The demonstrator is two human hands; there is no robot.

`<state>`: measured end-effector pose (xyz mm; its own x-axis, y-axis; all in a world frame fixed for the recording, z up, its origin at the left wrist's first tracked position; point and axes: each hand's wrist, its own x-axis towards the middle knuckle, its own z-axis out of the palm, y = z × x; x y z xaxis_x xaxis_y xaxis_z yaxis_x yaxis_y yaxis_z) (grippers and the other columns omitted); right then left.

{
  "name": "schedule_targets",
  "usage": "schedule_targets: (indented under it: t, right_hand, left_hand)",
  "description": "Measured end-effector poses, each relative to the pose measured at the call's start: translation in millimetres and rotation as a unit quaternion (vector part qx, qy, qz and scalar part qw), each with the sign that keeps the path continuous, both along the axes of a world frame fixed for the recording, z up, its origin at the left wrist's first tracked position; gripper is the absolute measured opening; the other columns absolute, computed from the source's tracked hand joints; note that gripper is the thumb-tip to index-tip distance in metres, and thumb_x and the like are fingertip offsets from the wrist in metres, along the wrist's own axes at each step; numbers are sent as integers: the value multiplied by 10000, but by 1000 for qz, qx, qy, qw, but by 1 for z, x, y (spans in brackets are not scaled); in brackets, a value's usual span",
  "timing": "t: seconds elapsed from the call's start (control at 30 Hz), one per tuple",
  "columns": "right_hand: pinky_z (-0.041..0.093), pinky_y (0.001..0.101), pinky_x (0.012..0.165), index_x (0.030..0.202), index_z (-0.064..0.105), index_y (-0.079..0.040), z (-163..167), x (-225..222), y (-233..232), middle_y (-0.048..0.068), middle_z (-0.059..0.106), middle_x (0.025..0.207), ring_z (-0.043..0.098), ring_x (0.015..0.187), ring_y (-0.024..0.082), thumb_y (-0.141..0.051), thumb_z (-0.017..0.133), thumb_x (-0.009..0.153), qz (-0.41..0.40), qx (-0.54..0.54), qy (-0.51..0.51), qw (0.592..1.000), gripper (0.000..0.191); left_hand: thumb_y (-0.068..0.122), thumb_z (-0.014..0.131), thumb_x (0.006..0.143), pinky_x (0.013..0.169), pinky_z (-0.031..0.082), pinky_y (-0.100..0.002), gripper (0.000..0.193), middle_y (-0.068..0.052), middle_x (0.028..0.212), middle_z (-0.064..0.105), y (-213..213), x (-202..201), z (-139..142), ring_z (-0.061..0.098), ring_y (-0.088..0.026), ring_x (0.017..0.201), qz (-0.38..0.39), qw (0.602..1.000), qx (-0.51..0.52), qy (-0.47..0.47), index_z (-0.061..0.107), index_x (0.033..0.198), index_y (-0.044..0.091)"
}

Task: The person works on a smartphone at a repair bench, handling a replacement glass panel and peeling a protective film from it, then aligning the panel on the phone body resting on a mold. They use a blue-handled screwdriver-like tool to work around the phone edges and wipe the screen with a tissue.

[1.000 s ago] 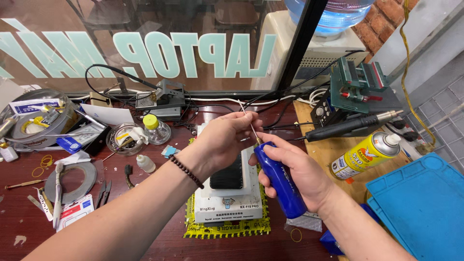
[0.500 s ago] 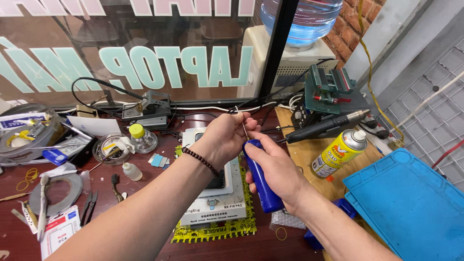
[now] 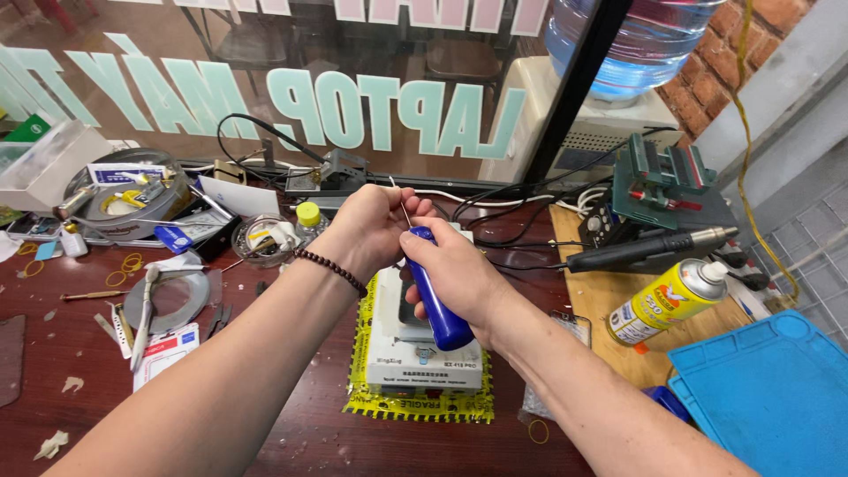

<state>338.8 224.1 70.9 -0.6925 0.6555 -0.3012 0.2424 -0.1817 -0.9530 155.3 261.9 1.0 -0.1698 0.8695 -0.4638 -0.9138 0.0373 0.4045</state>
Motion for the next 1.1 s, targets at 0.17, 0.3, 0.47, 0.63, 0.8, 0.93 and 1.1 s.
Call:
schedule_targets:
  t: [0.17, 0.3, 0.47, 0.63, 0.8, 0.93, 1.1]
  right_hand:
    - [514, 292, 474, 1409, 496, -150, 4, -41, -18, 49, 593, 887, 597, 612, 132, -342, 530, 962, 18, -7, -20, 1000, 488]
    - [521, 292, 483, 1409, 507, -145, 0, -71, -35, 57, 599, 866, 596, 611, 133, -324, 534, 966, 29, -22, -32, 999, 478]
    - [508, 291, 469, 1417, 525, -159, -3, -85, -41, 58, 597, 835, 582, 594, 128, -313, 535, 958, 20, -77, -10, 997, 485]
    - [504, 295, 470, 1445, 509, -159, -10, -83, -46, 65, 595, 828, 588, 594, 136, -312, 540, 960, -5, -77, -26, 997, 509]
    - [505, 307, 455, 1519, 420, -224, -3, -80, -72, 56, 604, 831, 581, 548, 131, -292, 564, 933, 32, -9, -169, 985, 607]
    - [521, 263, 454, 1569, 377, -221, -1, -49, -121, 62, 632, 814, 583, 517, 96, -310, 568, 941, 174, 38, -233, 956, 662]
    - [494, 283, 436, 1538, 440, -248, 15, -30, -52, 34, 601, 827, 553, 547, 102, -272, 594, 888, 6, 9, -144, 989, 667]
  left_hand:
    - [82, 447, 1004, 735, 536, -401, 155, -89, 777, 559, -9, -47, -8, 543, -216, 689, 36, 998, -38, 32, 568, 921, 32]
    - [102, 472, 1035, 737, 518, -375, 169, -67, 808, 596, -29, -79, -10, 561, -196, 718, 68, 997, -45, 8, 601, 950, 32]
    - [260, 469, 1048, 858, 534, -391, 278, -96, 870, 633, -60, -78, -24, 614, -237, 853, 33, 999, -25, 27, 603, 988, 24]
    - [132, 461, 1051, 875, 555, -405, 179, -107, 949, 640, -54, -81, -51, 645, -252, 882, -22, 999, -28, 19, 598, 1023, 21]
    - [114, 452, 1030, 770, 564, -383, 164, -97, 881, 593, -40, -93, -55, 617, -240, 778, 13, 991, -130, 0, 577, 991, 15]
    - [127, 476, 1003, 708, 569, -367, 158, -82, 809, 583, -70, -165, -12, 604, -220, 705, 99, 988, -90, 80, 576, 940, 22]
    - [142, 506, 970, 631, 576, -348, 162, -62, 719, 570, -70, -158, 12, 588, -195, 614, -6, 981, -56, 185, 575, 876, 30]
